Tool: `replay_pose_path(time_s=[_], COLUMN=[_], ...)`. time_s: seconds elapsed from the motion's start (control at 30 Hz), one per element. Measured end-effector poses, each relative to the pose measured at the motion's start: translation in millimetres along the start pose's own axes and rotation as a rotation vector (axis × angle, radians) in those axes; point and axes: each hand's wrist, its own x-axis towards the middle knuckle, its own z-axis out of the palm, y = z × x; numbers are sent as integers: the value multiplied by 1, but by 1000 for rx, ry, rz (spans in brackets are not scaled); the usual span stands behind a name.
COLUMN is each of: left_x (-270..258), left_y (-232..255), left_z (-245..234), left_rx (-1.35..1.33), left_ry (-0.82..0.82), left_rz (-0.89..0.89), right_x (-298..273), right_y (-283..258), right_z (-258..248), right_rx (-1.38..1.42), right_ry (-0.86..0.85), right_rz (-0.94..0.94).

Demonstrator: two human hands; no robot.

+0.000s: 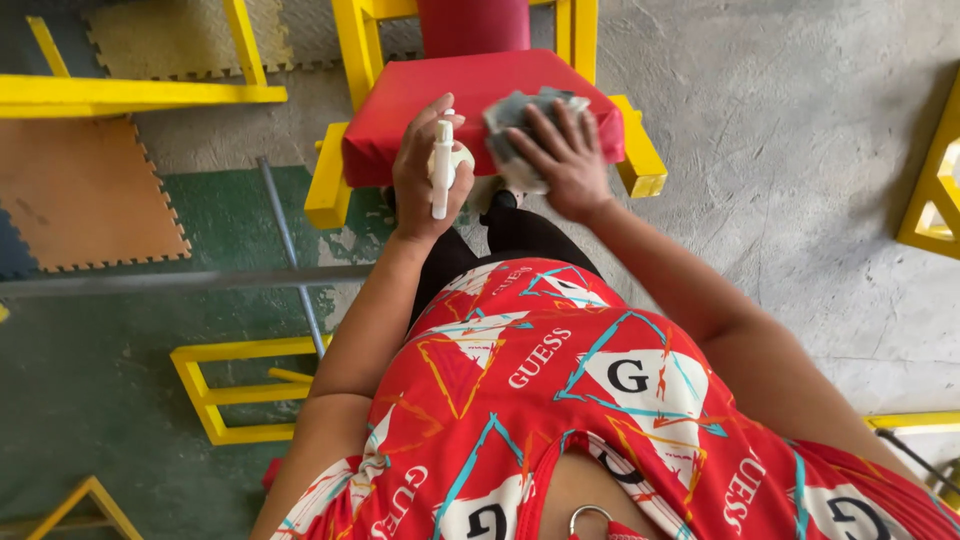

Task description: Cleaning gym equipment using a spray bottle and a cloth.

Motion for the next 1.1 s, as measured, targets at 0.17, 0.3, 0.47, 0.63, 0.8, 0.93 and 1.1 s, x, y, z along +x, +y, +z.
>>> replay_pose_path(time_s=[0.17, 0.3, 0.47, 0.63, 0.8, 0.93, 1.1], left_x=[-14, -17, -23, -23, -32, -45, -66], left_y=[-11, -14, -38, -54, -75, -93, -124], left_z=[-51, -91, -138, -179, -210, -229, -247], left_rx=[83, 82, 105, 184, 69, 133, 307], left_ry=[118, 184, 217, 241, 215, 136, 119], left_rz=[81, -56, -3, -16, 42, -46, 14], right_x=[-23, 26, 85, 131, 164, 178, 176], right_y=[10, -51, -119, -165, -204, -227, -267], right_z=[4, 25, 50, 57, 62, 71, 101], right_rx=[-156, -153, -237, -205, -190, 90, 365], right_ry=[0, 14, 2, 20, -9, 75, 122], right_rz=[-42, -187, -320, -321, -289, -228, -135])
